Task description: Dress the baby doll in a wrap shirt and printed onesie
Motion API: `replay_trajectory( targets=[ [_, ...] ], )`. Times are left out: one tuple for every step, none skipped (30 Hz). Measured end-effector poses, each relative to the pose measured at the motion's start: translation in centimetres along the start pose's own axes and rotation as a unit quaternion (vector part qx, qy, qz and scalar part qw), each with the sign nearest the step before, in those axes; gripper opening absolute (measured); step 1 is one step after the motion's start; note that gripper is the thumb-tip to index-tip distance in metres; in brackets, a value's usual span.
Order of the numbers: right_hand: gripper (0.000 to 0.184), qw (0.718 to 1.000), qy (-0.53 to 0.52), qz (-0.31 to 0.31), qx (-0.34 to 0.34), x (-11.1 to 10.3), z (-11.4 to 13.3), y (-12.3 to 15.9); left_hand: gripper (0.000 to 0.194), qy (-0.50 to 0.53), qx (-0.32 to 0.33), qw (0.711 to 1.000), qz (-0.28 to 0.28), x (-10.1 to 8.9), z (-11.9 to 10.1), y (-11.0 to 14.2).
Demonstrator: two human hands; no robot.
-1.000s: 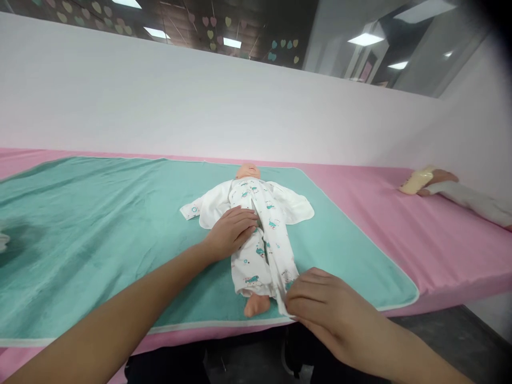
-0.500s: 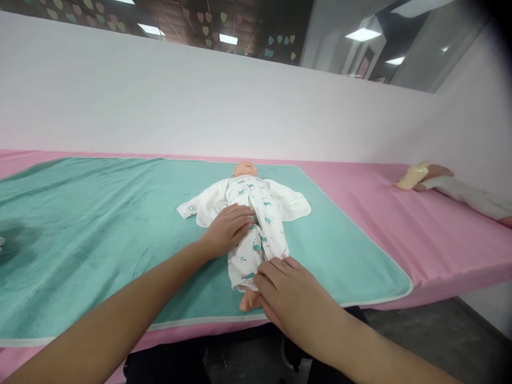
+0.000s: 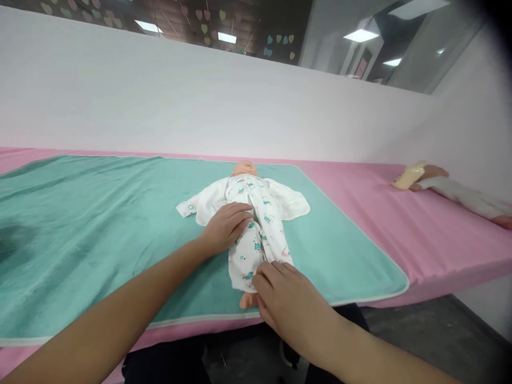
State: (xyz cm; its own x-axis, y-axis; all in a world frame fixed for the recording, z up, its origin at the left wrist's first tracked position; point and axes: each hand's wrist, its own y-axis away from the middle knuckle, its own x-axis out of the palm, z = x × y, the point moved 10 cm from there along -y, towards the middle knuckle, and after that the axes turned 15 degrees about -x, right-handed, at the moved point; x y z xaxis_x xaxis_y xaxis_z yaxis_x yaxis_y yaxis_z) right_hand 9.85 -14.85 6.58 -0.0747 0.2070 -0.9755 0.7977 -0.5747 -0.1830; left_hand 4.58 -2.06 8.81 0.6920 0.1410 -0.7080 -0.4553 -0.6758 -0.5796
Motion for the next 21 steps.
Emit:
replay_trajectory(
  targets=[
    [0.012,1.0,0.01,0.006,0.012,0.2,-0.3,0.1,0.025,0.009,-0.009,1.0,-0.011,-0.3,0.2,0.0],
    [0.015,1.0,0.014,0.013,0.016,0.4,-0.5,0.2,0.027,0.02,-0.021,0.999,-0.023,-0.6,0.5,-0.1],
    [0.018,1.0,0.014,0.02,0.014,0.7,-0.5,0.2,0.027,0.03,-0.032,0.998,-0.036,-0.9,0.8,-0.1],
    [0.018,1.0,0.012,0.023,0.009,0.8,-0.5,0.3,0.028,0.037,-0.041,0.997,-0.049,-1.2,1.1,-0.1],
    [0.016,1.0,0.007,0.021,0.007,0.8,-0.5,0.3,0.027,0.042,-0.049,0.996,-0.059,-1.4,1.5,-0.1],
    [0.014,1.0,-0.003,0.017,0.003,0.8,-0.4,0.2,0.026,0.043,-0.056,0.995,-0.068,-1.5,1.8,-0.2],
    [0.011,1.0,-0.02,0.01,-0.006,0.6,-0.2,0.2,0.026,0.041,-0.061,0.995,-0.074,-1.6,2.2,-0.2],
    [0.009,0.999,-0.043,0.002,-0.017,0.3,0.1,0.2,0.025,0.037,-0.065,0.994,-0.078,-1.5,2.5,-0.2],
    [0.008,0.997,-0.071,-0.008,-0.03,-0.1,0.5,0.2,0.024,0.032,-0.069,0.994,-0.078,-1.5,2.8,-0.2],
    [0.006,0.994,-0.104,-0.02,-0.041,-0.6,0.8,0.2,0.024,0.027,-0.074,0.994,-0.077,-1.4,3.2,-0.3],
    [0.006,0.989,-0.14,-0.033,-0.045,-1.2,1.0,0.3,0.024,0.022,-0.078,0.994,-0.078,-1.4,3.5,-0.3],
    [0.008,0.982,-0.179,-0.047,-0.041,-1.8,1.0,0.5,0.024,0.019,-0.082,0.993,-0.077,-1.3,3.9,-0.4],
    [0.011,0.973,-0.221,-0.065,-0.027,-2.4,0.7,0.8,0.025,0.015,-0.088,0.993,-0.076,-1.2,4.3,-0.4],
    [0.013,0.96,-0.267,-0.083,-0.007,-2.8,0.3,1.1,0.026,0.012,-0.095,0.993,-0.074,-1.1,4.6,-0.5],
    [0.016,0.944,-0.313,-0.103,0.018,-3.2,-0.3,1.4,0.027,0.01,-0.103,0.992,-0.071,-1.0,5.0,-0.6],
    [0.016,0.926,-0.354,-0.124,0.046,-3.5,-1.0,1.8,0.028,0.008,-0.112,0.991,-0.068,-0.9,5.4,-0.7],
    [0.016,0.909,-0.385,-0.143,0.073,-3.6,-1.7,2.2,0.029,0.007,-0.12,0.991,-0.065,-0.8,5.8,-0.7],
    [0.015,0.897,-0.402,-0.157,0.097,-3.5,-2.3,2.5,0.03,0.008,-0.127,0.99,-0.062,-0.7,6.1,-0.8],
    [0.013,0.893,-0.405,-0.162,0.113,-3.4,-2.7,2.7,0.03,0.01,-0.133,0.989,-0.06,-0.6,6.3,-0.8],
    [0.013,0.898,-0.393,-0.161,0.114,-3.3,-2.8,2.7,0.031,0.013,-0.139,0.989,-0.058,-0.6,6.5,-0.8],
    [0.013,0.912,-0.368,-0.155,0.099,-3.2,-2.6,2.5,0.03,0.015,-0.143,0.988,-0.057,-0.5,6.7,-0.8]
  ],
)
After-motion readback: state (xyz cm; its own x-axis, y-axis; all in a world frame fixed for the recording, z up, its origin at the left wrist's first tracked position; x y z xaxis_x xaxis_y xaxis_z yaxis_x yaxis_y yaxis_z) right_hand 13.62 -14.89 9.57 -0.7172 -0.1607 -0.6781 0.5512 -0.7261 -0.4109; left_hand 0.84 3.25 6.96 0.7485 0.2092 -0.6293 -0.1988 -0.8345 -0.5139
